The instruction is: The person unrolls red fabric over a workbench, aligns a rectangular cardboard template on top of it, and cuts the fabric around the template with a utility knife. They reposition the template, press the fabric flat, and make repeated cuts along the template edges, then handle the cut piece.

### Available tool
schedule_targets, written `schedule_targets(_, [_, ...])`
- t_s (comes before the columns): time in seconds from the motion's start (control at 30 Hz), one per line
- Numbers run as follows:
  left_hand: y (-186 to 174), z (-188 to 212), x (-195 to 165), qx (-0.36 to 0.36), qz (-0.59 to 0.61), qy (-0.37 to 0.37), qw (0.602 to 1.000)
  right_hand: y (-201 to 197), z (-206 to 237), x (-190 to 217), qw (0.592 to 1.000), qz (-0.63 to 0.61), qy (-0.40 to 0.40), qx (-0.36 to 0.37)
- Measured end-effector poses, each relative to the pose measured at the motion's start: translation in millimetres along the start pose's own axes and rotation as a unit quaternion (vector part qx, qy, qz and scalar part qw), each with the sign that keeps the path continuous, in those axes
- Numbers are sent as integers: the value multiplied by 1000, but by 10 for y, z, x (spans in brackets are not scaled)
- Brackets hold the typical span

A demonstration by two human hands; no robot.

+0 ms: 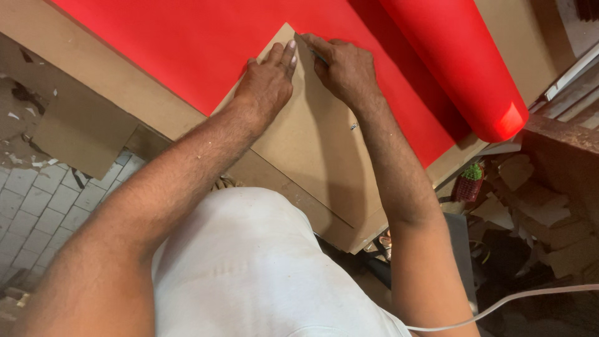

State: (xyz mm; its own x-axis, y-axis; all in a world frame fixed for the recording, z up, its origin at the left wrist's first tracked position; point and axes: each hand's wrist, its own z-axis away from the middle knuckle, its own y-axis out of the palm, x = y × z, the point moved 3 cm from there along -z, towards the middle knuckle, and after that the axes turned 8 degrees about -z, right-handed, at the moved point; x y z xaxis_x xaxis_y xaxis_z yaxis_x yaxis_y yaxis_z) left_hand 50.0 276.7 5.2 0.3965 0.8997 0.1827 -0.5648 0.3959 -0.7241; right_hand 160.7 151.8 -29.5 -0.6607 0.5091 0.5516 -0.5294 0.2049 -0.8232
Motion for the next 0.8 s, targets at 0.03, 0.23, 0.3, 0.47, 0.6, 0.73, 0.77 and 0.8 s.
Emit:
schedule_targets(0.03, [-13,-2,-1,-13,3,-6,1000,-33,44,-17,1000,3,1,1])
schedule_targets(0.23, [-55,-45,-38,-57,-8,-6,998,-306,796,-180,970,-108,59,-210])
schedule_targets(0.3, [-47,-67,-65,-57,-30,0,998,-344,1372,-355,945,-102,213,-228])
schedule_targets(0.47, [16,-145,-197,-88,-73,23,993,-440,3063,-776,829,-19,447,-334])
schedule_targets(0.6, [86,-157,-301,-154,-63,24,986,-372,3857,-1010,804,-58,410,-427])
schedule_targets(0.73, [150,-49,-311,-209,-24,43,977,-195,4156,-911,825,12,437,-359])
schedule_targets(0.77, [151,-17,-323,-221,-9,50,974,-91,4221,-824,764,-25,536,-358])
schedule_targets(0.8, [171,5,-333,-217,21,48,975,15,4256,-718,694,-63,624,-353])
